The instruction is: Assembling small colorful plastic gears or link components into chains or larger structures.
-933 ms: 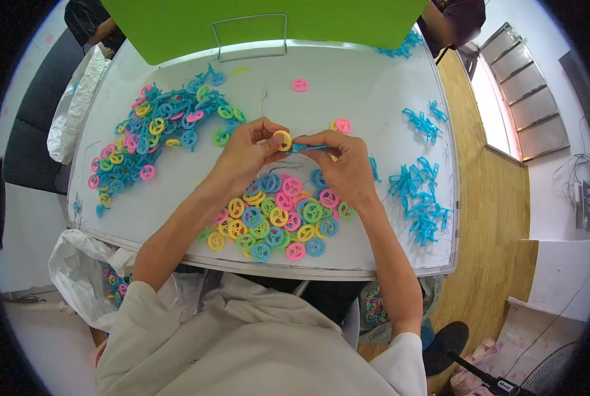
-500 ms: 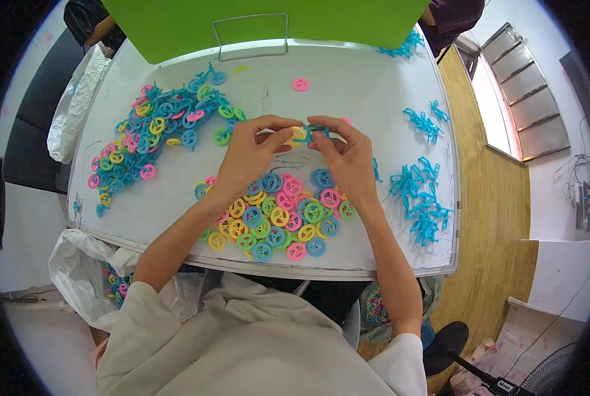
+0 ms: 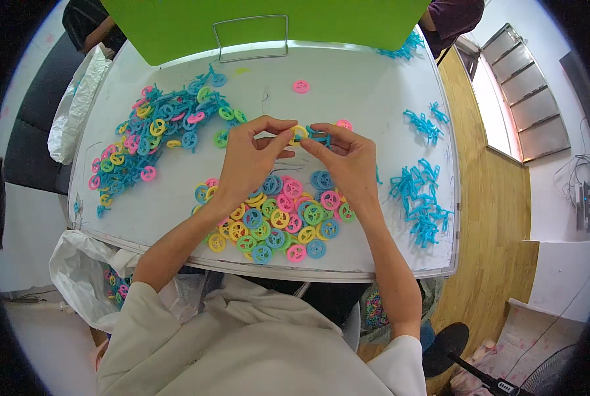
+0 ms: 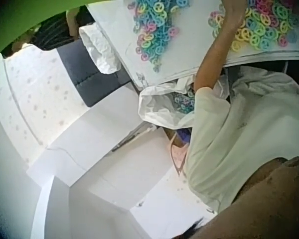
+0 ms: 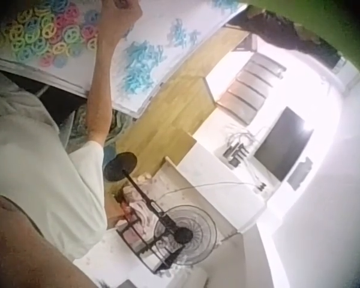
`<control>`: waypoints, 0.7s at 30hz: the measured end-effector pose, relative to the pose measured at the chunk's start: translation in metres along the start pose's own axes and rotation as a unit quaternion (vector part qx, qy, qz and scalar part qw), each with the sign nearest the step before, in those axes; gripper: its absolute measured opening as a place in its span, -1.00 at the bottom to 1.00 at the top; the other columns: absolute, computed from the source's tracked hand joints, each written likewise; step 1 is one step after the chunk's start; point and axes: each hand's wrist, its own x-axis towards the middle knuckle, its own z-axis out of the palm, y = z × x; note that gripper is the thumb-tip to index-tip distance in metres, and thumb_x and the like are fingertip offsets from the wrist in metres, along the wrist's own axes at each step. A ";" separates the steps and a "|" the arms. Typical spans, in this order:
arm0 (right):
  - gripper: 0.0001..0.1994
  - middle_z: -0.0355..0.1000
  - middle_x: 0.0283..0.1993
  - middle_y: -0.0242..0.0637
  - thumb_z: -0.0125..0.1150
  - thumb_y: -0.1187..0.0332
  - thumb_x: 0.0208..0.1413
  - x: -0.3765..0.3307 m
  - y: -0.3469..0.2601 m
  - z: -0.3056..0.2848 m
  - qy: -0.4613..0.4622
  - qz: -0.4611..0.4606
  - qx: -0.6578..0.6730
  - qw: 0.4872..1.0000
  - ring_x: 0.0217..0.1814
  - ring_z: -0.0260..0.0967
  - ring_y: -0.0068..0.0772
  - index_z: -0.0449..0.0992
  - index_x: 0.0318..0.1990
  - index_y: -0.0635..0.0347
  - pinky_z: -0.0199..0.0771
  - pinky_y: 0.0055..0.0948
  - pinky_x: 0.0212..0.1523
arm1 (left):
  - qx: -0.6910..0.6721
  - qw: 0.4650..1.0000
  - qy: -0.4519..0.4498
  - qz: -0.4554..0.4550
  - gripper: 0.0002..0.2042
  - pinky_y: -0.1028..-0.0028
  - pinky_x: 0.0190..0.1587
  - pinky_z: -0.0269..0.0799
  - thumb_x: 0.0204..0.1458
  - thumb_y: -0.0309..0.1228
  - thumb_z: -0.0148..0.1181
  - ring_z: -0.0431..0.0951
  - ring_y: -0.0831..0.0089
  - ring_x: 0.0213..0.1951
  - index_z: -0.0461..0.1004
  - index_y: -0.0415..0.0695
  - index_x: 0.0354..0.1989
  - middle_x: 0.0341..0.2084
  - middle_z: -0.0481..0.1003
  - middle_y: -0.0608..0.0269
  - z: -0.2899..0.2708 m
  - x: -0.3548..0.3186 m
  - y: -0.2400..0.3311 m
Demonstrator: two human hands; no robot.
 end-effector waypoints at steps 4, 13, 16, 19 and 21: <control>-0.75 0.45 -0.40 -0.48 0.32 0.55 -0.03 -0.002 -0.001 0.004 0.017 -0.006 -0.030 0.999 -0.37 0.34 -0.77 0.54 -0.14 0.37 0.34 -0.76 -0.39 | 0.011 0.999 0.017 0.032 -0.83 0.59 -0.46 0.49 0.11 -0.51 0.11 0.61 0.46 -0.37 0.51 -0.30 -0.16 -0.38 0.54 0.16 0.001 -0.001 -0.005; -0.77 0.47 -0.38 -0.42 0.30 0.56 -0.01 -0.002 -0.004 0.001 0.022 -0.098 -0.025 0.995 -0.40 0.34 -0.76 0.54 -0.16 0.34 0.35 -0.72 -0.41 | -0.036 0.999 -0.007 0.038 -0.81 0.55 -0.16 0.55 0.16 -0.50 0.05 0.58 0.42 -0.23 0.39 -0.36 -0.12 -0.27 0.50 0.14 -0.003 0.004 -0.005; -0.71 0.48 -0.26 -0.32 0.23 0.51 0.06 0.002 -0.004 -0.001 0.036 -0.098 -0.018 0.994 -0.31 0.42 -0.65 0.46 -0.03 0.30 0.44 -0.64 -0.30 | -0.012 0.999 -0.019 0.047 -0.82 0.54 -0.10 0.52 0.16 -0.52 0.04 0.57 0.42 -0.19 0.37 -0.35 -0.12 -0.25 0.49 0.14 0.000 0.004 0.001; -0.64 0.48 -0.17 -0.24 0.15 0.42 0.16 0.003 -0.001 -0.007 0.054 -0.045 0.038 0.997 -0.19 0.47 -0.51 0.34 0.11 0.27 0.49 -0.56 -0.15 | 0.024 0.994 0.005 0.104 -0.82 0.51 -0.08 0.51 0.15 -0.53 0.06 0.56 0.44 -0.18 0.39 -0.31 -0.11 -0.24 0.49 0.15 0.007 0.002 -0.003; -0.61 0.47 -0.13 -0.23 0.10 0.36 0.20 0.003 -0.001 -0.008 0.026 0.005 0.065 0.998 -0.14 0.48 -0.45 0.28 0.16 0.25 0.49 -0.52 -0.07 | 0.052 0.976 0.006 0.210 -0.88 0.49 -0.17 0.53 0.09 -0.58 0.09 0.57 0.42 -0.23 0.43 -0.30 -0.20 -0.30 0.51 0.16 0.012 0.002 -0.008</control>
